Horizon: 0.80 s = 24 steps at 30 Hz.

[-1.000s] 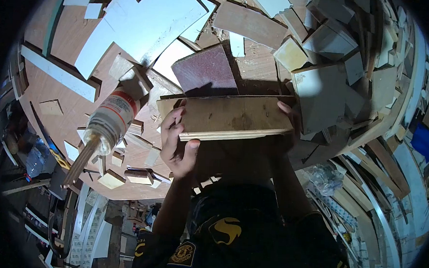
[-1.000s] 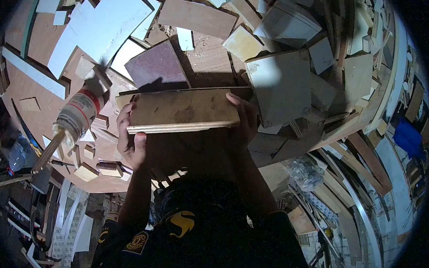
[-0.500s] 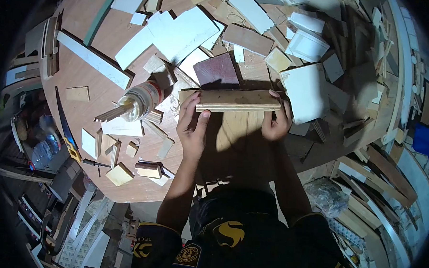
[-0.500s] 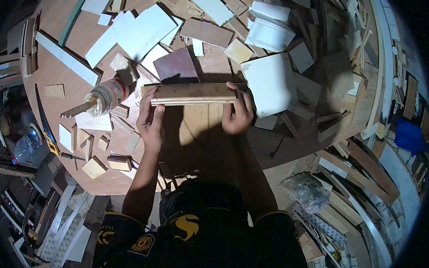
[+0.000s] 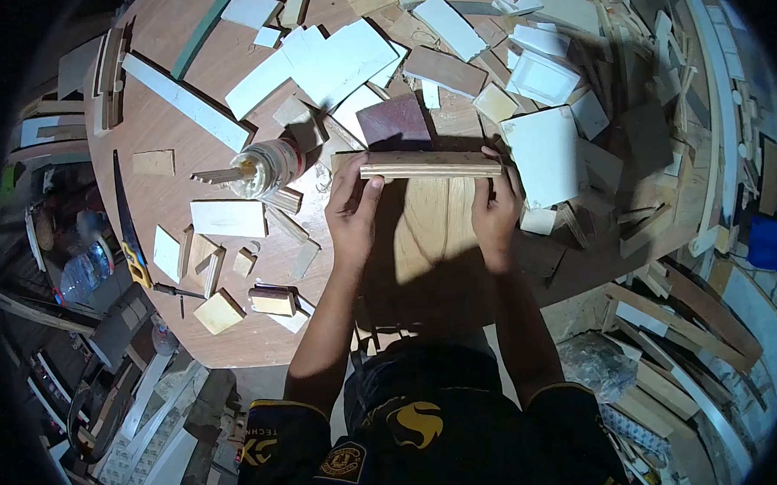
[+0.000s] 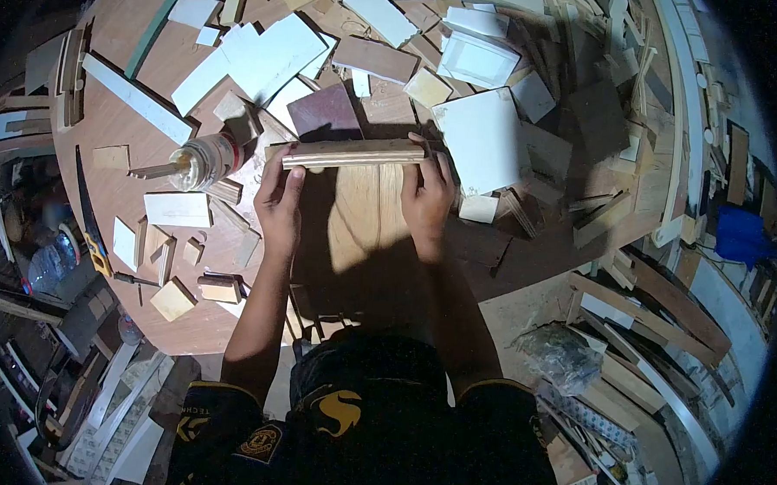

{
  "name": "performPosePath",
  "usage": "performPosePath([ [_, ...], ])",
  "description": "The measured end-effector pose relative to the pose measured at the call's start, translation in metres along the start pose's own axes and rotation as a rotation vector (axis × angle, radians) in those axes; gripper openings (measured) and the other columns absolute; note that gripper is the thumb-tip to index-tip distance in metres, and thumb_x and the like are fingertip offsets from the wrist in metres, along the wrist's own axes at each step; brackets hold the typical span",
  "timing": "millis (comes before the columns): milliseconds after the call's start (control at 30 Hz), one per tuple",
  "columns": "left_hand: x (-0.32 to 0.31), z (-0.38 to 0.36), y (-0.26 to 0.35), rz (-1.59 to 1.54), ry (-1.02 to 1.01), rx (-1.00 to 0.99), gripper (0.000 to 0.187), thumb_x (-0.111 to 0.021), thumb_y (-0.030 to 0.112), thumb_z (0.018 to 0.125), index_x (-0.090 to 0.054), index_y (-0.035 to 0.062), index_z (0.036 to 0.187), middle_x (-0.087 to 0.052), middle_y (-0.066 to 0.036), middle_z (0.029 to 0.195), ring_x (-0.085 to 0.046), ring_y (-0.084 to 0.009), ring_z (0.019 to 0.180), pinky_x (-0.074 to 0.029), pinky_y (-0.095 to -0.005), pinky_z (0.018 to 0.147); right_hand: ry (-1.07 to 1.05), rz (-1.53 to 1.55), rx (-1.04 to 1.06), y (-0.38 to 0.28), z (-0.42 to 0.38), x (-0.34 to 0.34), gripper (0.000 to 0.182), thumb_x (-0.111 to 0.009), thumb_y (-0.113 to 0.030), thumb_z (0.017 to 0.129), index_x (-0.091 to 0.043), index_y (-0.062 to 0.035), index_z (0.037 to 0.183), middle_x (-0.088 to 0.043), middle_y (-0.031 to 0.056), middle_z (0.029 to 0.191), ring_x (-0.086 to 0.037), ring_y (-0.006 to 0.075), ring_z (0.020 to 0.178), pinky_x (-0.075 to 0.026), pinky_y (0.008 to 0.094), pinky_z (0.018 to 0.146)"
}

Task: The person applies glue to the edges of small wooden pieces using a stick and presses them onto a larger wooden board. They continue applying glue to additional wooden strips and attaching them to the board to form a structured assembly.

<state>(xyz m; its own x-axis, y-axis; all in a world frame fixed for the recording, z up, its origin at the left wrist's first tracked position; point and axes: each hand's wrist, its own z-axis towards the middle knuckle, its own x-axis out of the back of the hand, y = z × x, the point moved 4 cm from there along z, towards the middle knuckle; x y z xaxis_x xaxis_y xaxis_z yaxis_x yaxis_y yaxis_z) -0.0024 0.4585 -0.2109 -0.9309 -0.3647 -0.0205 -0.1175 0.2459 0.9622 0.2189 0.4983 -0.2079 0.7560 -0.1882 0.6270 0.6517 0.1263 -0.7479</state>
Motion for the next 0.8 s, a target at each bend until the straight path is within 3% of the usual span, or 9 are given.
performPosePath([
  [133,-0.001,0.001,-0.001,0.025,-0.017,-0.045,0.038,-0.06,0.011,0.094,-0.053,-0.0032,0.128,-0.054,-0.01,0.126,-0.05,-0.0163,0.116,-0.035,-0.0289,0.101,0.022,0.01,0.06,-0.001,-0.001,0.001,0.03,-0.058,-0.003,0.085,-0.064,-0.0051,0.114,-0.062,0.0154,0.092,-0.061,0.0337,0.084,-0.048,0.0403,0.075],
  [433,-0.001,0.002,0.002,0.045,-0.019,-0.04,0.037,-0.061,0.012,0.094,-0.055,-0.0032,0.127,-0.056,-0.009,0.124,-0.051,-0.0155,0.114,-0.037,-0.0287,0.1,0.052,-0.005,0.052,-0.001,-0.003,0.001,0.03,-0.059,-0.007,0.087,-0.063,-0.0066,0.117,-0.061,0.0149,0.09,-0.06,0.033,0.082,-0.048,0.0404,0.073],
  [633,-0.003,0.001,0.005,0.005,0.001,-0.059,0.037,-0.064,0.012,0.092,-0.057,-0.0027,0.125,-0.055,-0.007,0.118,-0.052,-0.0144,0.109,-0.039,-0.0253,0.096,0.079,-0.015,0.062,-0.003,-0.004,0.003,0.016,-0.06,-0.01,0.089,-0.064,-0.0019,0.102,-0.059,0.0159,0.087,-0.058,0.036,0.079,-0.047,0.0426,0.07],
  [700,-0.003,0.002,0.006,0.014,-0.008,-0.093,0.037,-0.065,0.012,0.092,-0.058,-0.0026,0.125,-0.054,-0.007,0.118,-0.052,-0.0144,0.109,-0.04,-0.0251,0.095,-0.026,-0.055,-0.05,0.006,-0.007,0.0,0.027,-0.059,-0.007,0.088,-0.064,-0.0015,0.114,-0.064,0.017,0.108,-0.061,0.035,0.103,-0.048,0.0394,0.088],
  [800,-0.003,0.002,0.004,-0.041,0.006,-0.045,0.036,-0.064,0.011,0.092,-0.058,-0.0028,0.125,-0.055,-0.006,0.118,-0.053,-0.0144,0.108,-0.04,-0.025,0.095,-0.005,-0.05,-0.03,0.009,-0.008,-0.001,0.026,-0.06,-0.007,0.088,-0.064,-0.0023,0.113,-0.064,0.0168,0.108,-0.061,0.0351,0.103,-0.048,0.0393,0.088],
])
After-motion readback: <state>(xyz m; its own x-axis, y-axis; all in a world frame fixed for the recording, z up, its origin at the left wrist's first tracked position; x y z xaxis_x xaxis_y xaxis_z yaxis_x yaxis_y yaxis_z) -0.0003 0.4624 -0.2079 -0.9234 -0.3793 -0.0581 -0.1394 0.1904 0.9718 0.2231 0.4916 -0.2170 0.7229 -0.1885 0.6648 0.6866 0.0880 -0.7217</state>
